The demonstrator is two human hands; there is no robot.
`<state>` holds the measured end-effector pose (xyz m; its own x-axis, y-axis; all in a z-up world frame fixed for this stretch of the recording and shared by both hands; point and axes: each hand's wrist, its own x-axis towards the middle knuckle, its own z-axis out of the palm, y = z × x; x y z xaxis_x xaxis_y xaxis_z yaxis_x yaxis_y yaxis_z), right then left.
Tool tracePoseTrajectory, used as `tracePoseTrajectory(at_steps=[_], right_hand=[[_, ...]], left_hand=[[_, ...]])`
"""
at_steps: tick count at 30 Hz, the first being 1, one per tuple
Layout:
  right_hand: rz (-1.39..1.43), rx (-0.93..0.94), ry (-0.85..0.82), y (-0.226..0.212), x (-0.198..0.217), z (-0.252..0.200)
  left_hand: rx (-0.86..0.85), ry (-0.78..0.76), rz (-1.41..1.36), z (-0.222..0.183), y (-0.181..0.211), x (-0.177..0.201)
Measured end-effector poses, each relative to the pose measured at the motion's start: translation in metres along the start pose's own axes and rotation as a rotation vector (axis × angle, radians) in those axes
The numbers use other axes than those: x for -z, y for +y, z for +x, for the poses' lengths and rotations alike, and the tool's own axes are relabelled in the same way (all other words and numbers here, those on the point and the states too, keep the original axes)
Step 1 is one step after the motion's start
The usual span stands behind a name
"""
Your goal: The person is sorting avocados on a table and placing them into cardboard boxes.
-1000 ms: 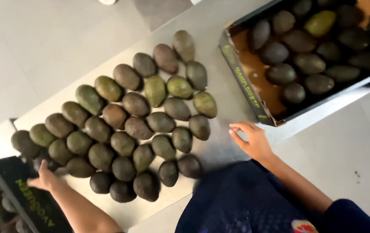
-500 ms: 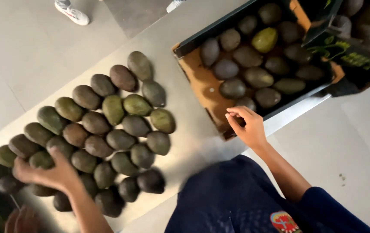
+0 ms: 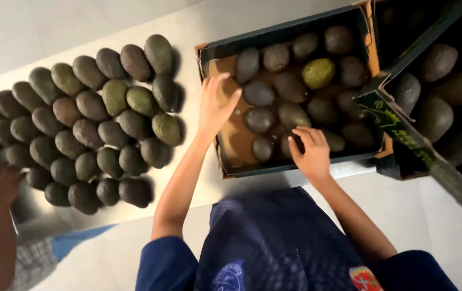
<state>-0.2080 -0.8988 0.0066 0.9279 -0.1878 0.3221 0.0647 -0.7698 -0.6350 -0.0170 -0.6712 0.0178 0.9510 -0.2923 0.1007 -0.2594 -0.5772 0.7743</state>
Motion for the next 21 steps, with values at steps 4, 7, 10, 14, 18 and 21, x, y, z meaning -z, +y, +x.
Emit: tracePoseTrajectory(at_steps=[4, 7, 10, 14, 18, 21], right_hand=[[0.022, 0.075, -0.016, -0.002, -0.003, 0.0], [-0.051, 0.144, -0.026, -0.002, -0.002, -0.001], [-0.013, 0.134, -0.033, 0.003, -0.001, -0.002], [-0.003, 0.159, -0.09, 0.005, 0.002, 0.0], [0.012, 0.198, -0.135, 0.006, 0.002, 0.001], [0.0, 0.212, -0.136, 0.005, -0.001, -0.001]], left_hand=[[0.044, 0.096, 0.05, 0.039, -0.035, -0.071], [0.175, 0.109, 0.145, 0.065, -0.06, -0.114], [0.247, 0.087, 0.129, 0.082, -0.065, -0.136], [0.3, 0.074, 0.195, 0.089, -0.062, -0.143], [0.339, 0.076, 0.173, 0.092, -0.065, -0.139], [0.229, 0.18, 0.095, 0.089, -0.078, -0.135]])
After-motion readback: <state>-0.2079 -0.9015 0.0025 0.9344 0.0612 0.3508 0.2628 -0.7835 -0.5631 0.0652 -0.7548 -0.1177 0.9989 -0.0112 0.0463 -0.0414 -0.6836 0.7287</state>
